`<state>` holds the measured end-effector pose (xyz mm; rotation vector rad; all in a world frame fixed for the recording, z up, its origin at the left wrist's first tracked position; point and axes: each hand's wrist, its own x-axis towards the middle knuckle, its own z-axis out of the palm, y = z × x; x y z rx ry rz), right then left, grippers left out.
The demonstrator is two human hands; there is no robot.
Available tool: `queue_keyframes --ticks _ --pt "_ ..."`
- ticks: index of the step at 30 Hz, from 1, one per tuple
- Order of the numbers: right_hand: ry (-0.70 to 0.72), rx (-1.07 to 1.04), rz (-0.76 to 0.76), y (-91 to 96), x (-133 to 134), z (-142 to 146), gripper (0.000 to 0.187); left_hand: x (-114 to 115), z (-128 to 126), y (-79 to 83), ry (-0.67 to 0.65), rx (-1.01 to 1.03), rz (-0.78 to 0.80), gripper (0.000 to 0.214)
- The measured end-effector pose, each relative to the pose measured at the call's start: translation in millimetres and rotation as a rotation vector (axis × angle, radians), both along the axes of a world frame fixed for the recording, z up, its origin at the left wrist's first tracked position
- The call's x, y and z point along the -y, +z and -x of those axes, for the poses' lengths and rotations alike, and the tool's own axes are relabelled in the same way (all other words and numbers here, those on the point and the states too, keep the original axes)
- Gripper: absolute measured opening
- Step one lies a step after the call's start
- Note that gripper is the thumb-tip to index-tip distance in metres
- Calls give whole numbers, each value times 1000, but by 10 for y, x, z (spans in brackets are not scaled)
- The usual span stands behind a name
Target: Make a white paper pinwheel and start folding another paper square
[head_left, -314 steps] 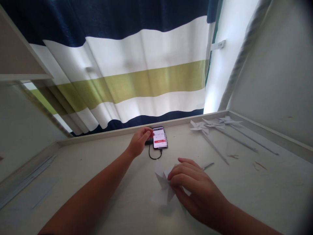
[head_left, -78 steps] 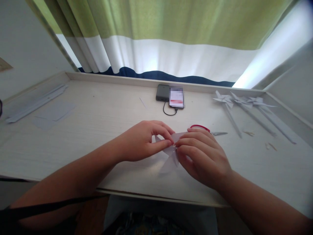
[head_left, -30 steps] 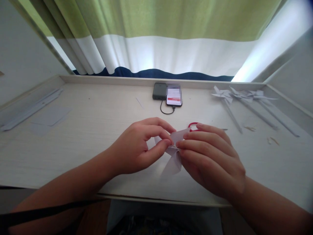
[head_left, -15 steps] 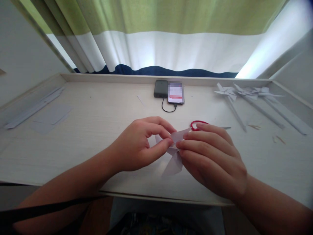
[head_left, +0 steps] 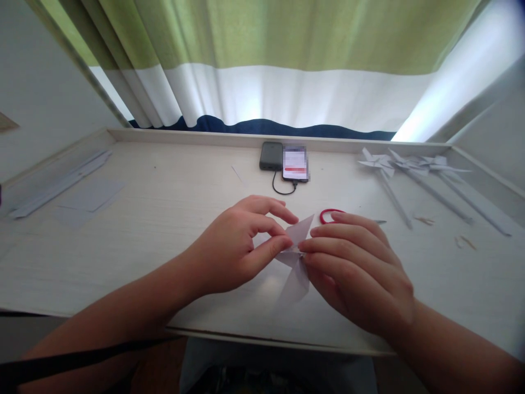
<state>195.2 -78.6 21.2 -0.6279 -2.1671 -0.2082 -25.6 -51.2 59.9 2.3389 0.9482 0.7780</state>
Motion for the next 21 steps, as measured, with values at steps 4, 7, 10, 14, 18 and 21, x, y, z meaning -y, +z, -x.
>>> queue_keyframes --ticks 4,7,10,14,18,21 --pt "-3 -6 8 -8 -6 9 16 2 -5 4 8 -8 -27 18" --pt "-11 -4 26 -7 -7 10 19 -2 -12 2 17 -13 -36 18" --pt "-14 7 50 -3 -11 13 20 -3 -18 -9 19 -14 -38 19" --pt "10 13 54 -8 -24 32 20 1 -22 -23 29 -3 -31 19" --pt "-3 -2 52 -20 -32 57 20 7 -30 -28 41 7 -15 18" --pt "-13 -10 50 -24 -30 59 21 10 -34 -33 42 15 -16 19"
